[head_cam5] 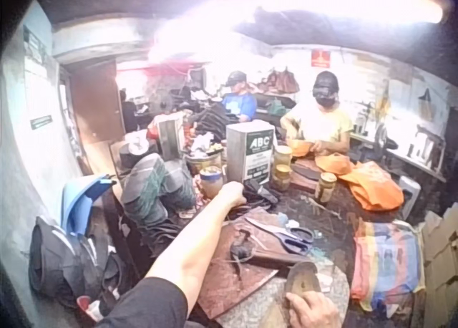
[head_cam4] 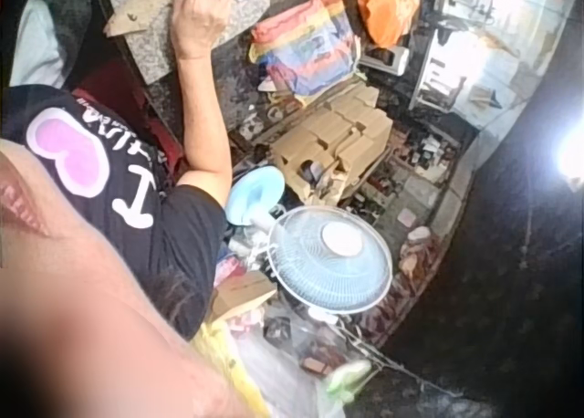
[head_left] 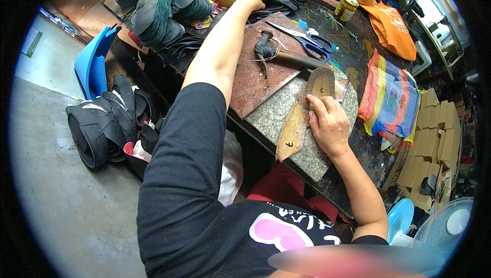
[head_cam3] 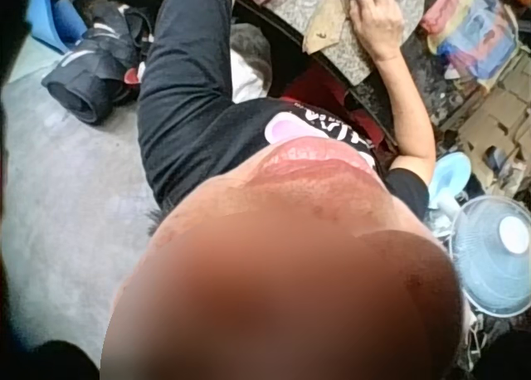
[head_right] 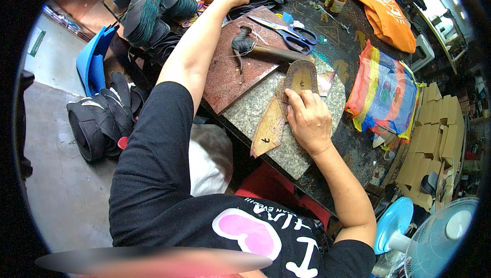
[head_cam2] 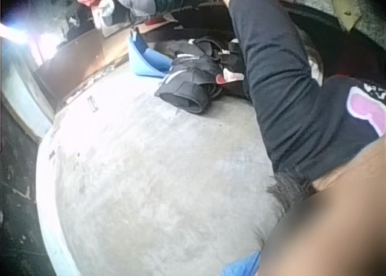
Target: The person sorts and stacks flat cardboard shoe insole templates on a workbench. They pick up stacks, separate individual pieces, and reorganize them into piles. The person also handles a colorful woven bag and places templates inside it.
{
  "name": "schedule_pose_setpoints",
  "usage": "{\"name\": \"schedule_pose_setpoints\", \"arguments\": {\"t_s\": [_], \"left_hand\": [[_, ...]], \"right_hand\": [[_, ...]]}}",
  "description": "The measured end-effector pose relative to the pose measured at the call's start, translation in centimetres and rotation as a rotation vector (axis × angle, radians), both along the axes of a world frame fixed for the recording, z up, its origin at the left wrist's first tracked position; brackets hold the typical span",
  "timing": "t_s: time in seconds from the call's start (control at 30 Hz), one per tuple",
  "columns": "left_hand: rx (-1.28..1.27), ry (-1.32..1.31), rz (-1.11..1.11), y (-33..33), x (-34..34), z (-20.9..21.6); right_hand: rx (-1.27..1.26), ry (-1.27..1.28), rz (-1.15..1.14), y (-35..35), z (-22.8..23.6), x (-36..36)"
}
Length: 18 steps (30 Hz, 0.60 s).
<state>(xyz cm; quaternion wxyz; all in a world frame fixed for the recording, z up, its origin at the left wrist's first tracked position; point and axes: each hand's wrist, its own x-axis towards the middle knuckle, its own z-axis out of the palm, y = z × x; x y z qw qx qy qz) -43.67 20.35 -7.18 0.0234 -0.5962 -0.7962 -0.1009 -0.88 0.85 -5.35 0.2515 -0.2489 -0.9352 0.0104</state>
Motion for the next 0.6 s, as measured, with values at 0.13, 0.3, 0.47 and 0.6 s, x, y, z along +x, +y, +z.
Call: {"name": "schedule_pose_setpoints", "arguments": {"t_s": [0.13,0.3,0.47,0.6], "left_hand": [[0.212,-0.064,0.082,-0.6,-1.0,-1.3],[0.570,-0.373,0.246,-2.7,-2.1,-0.7],[0.685,-0.358,0.271,-4.3,-2.4,2.6],[0.809,-0.552,0.168,-8.4,0.5,6.1]], "right_hand": [[-0.019,-0.008,0.000,0.0,0.1,0.1],[-0.001,-0.006,-0.002,-0.1,0.1,0.1],[0.008,0.007,0.000,0.0,-0.1,0.1],[0.015,0.031,0.009,0.0,-0.2,0.1]]}}
